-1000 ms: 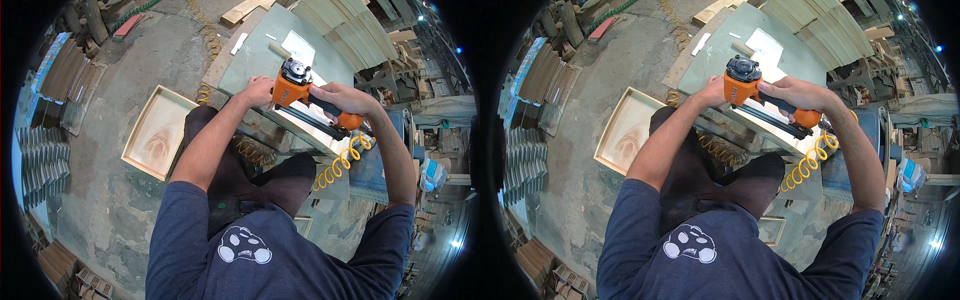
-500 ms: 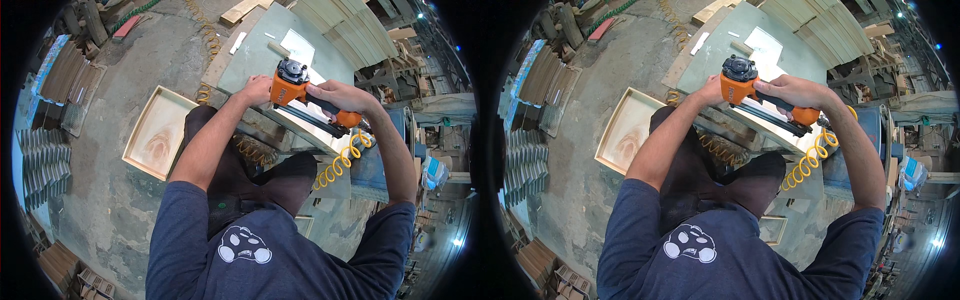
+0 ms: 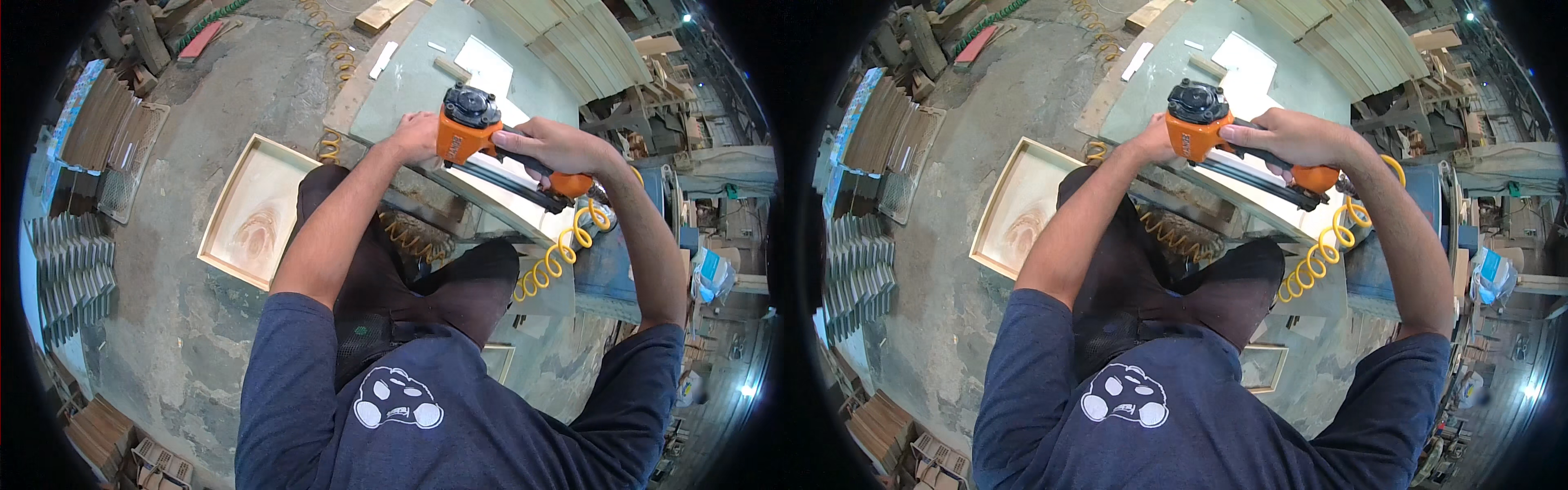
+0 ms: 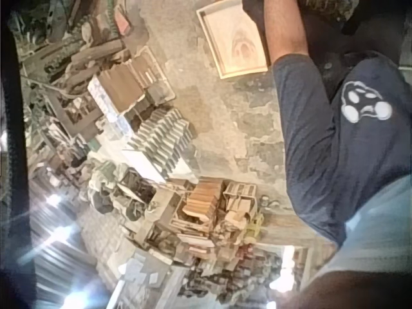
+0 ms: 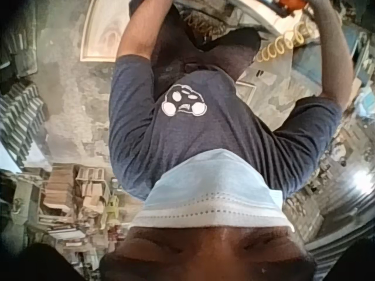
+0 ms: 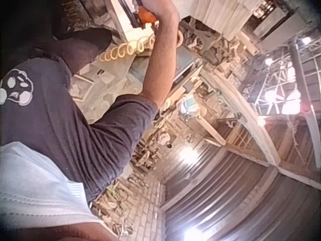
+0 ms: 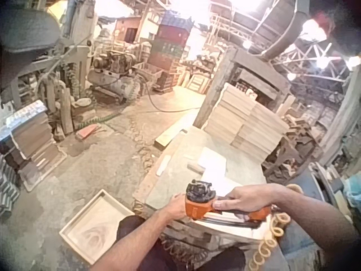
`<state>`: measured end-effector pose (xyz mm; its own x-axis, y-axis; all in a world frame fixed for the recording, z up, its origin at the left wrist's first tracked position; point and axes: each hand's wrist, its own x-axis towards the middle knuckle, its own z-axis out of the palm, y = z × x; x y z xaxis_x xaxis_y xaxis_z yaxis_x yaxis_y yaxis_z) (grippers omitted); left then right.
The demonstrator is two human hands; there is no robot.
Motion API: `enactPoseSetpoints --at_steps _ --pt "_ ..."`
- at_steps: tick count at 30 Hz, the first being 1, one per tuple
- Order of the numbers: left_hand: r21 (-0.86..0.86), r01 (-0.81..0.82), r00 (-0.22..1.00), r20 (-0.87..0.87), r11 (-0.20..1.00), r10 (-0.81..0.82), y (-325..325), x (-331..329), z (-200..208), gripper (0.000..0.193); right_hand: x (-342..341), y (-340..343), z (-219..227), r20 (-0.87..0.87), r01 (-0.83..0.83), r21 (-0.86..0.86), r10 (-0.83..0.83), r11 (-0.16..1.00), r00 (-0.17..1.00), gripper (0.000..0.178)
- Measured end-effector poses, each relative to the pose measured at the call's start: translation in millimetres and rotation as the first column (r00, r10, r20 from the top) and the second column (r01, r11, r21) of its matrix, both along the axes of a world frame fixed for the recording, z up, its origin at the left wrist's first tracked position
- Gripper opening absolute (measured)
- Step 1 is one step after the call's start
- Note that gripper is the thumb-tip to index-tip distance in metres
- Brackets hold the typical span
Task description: The recorder sands a small plywood panel with sandpaper and then nails it onto a wooden frame using a pneumatic nail gun.
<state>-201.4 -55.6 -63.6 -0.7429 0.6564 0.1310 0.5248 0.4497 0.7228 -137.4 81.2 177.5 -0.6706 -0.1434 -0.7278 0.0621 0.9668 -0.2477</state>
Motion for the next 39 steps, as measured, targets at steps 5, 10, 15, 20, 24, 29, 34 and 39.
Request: enactPoseSetpoints --at_steps 5,10,15,20,24,29,34,39 --pt "0.031 0.064 0.997 0.045 0.997 -0.065 -1 -8 -9 0.045 1 -10 2 -0.06 -0.107 0.099 0.114 0.989 0.992 0.065" --pt "-0.022 0.039 0.995 0.089 0.999 -0.037 6 -7 2 0.051 12 6 11 -0.019 -0.034 0.02 0.034 0.999 0.999 0.066" --pt "0.02 -0.031 0.997 0.074 0.999 0.03 2 1 -5 0.064 40 56 17 0.014 0.051 -0.03 -0.05 0.998 0.999 0.067" --pt "0.217 -0.077 0.991 0.127 0.973 0.05 5 9 7 0.062 71 114 13 -0.004 0.17 -0.061 -0.171 0.984 0.985 0.064" --pt "-0.128 0.041 0.937 -0.339 0.991 -0.083 37 56 29 0.04 87 143 14 0.003 0.171 -0.109 -0.171 0.979 0.985 0.066" --pt "-0.15 0.249 0.861 -0.418 0.957 -0.29 88 110 27 0.043 94 169 7 0.006 0.226 -0.049 -0.226 0.973 0.974 0.07" --pt "-0.151 0.224 0.84 -0.471 0.963 -0.269 116 121 21 0.042 100 178 6 0.022 0.221 -0.13 -0.22 0.967 0.975 0.069" --pt "-0.127 0.15 0.814 -0.547 0.98 -0.196 122 123 15 0.032 97 190 0 0.012 0.2 -0.083 -0.2 0.976 0.98 0.061"
